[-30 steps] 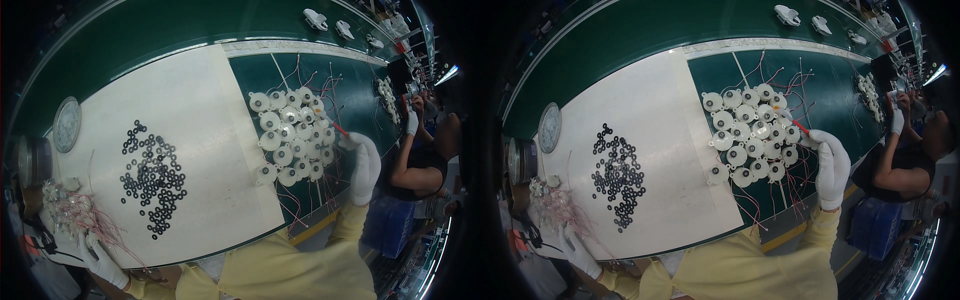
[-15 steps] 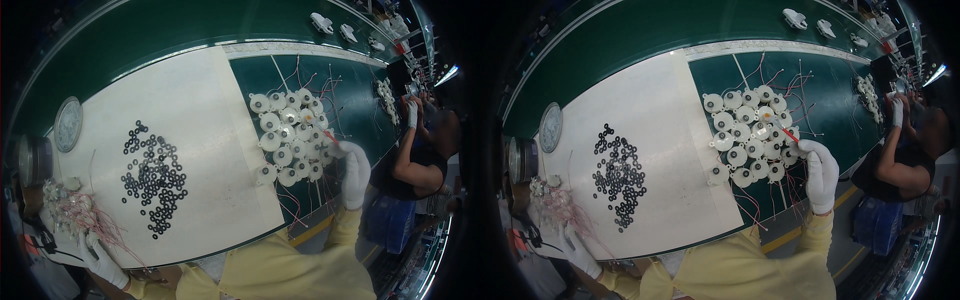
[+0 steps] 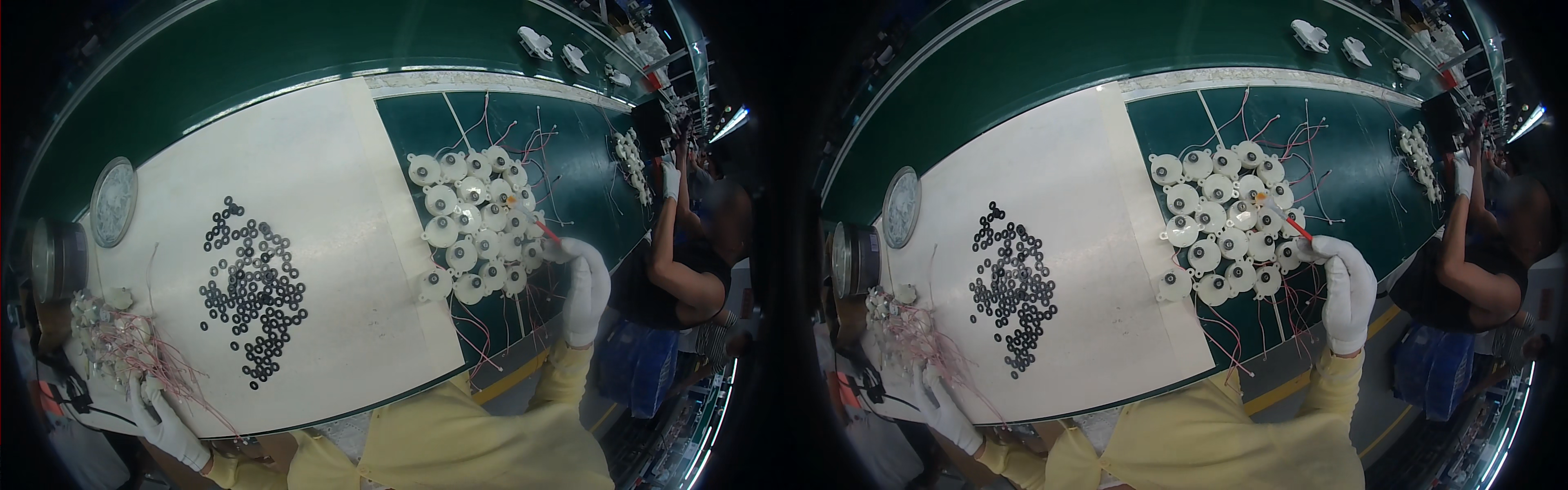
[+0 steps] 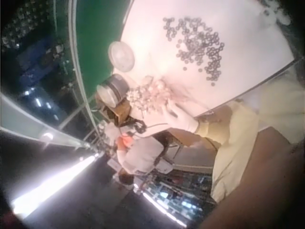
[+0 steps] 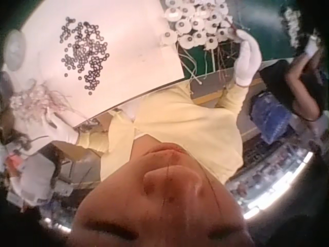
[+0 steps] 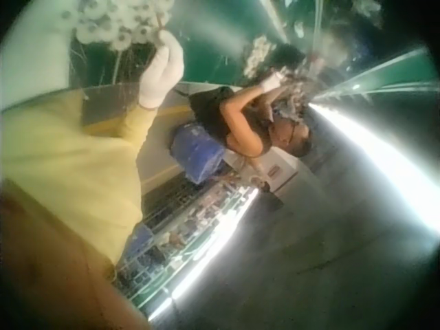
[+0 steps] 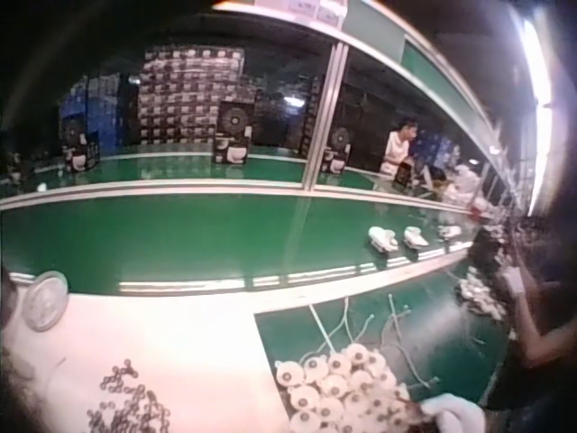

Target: The person assembles small white electronic components by inserting black washers into the center of each unit. They use a small brush to apply a white substance to the components and place them on a green board.

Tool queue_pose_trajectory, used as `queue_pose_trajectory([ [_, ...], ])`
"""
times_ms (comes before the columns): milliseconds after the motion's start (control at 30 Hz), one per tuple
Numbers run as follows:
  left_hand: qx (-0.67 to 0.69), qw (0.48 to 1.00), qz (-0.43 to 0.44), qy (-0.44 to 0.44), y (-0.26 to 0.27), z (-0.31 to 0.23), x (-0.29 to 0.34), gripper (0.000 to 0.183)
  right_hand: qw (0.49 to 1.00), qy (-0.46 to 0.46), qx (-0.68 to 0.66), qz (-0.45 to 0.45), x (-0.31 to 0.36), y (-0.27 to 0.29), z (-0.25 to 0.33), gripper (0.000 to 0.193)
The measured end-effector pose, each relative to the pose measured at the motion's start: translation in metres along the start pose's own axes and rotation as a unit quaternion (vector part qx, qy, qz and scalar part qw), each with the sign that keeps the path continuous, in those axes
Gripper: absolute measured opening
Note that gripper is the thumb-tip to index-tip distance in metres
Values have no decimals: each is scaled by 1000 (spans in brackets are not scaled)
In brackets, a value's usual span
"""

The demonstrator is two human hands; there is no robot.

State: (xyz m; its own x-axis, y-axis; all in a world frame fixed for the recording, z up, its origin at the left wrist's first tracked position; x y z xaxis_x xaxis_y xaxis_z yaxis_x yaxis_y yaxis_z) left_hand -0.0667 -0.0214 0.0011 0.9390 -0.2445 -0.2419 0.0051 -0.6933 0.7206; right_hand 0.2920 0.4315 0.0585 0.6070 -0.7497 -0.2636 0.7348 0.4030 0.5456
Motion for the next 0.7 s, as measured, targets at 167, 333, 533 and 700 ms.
queue_pose_trajectory([
  [167,10,1000,-3,-5,-1,1,-2,37,1000,-10,17,19,-9,-7,11,29],
  [333,-5,1000,-3,7,0,-3,0,37,1000,-16,15,13,-1,0,7,29],
  [533,-8,1000,-6,-5,0,1,0,37,999,26,25,7,5,0,9,27],
  [700,-11,1000,-7,-2,-1,2,-2,36,988,109,104,27,-7,-7,17,31],
])
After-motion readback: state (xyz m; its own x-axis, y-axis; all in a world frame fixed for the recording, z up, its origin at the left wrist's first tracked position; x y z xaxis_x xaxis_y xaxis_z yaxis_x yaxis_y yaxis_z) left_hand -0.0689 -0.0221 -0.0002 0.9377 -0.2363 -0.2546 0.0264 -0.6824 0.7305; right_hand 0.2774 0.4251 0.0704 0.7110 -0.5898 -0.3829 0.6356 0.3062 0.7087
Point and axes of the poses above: each hand's wrist, its own x-axis away from the middle knuckle, its own y-axis out of the back of the hand, z = x × y, the point moved 3 cm from there along -x, towards the middle knuckle, and after that the axes turned 5 degrees about z, right-handed, at the moved point
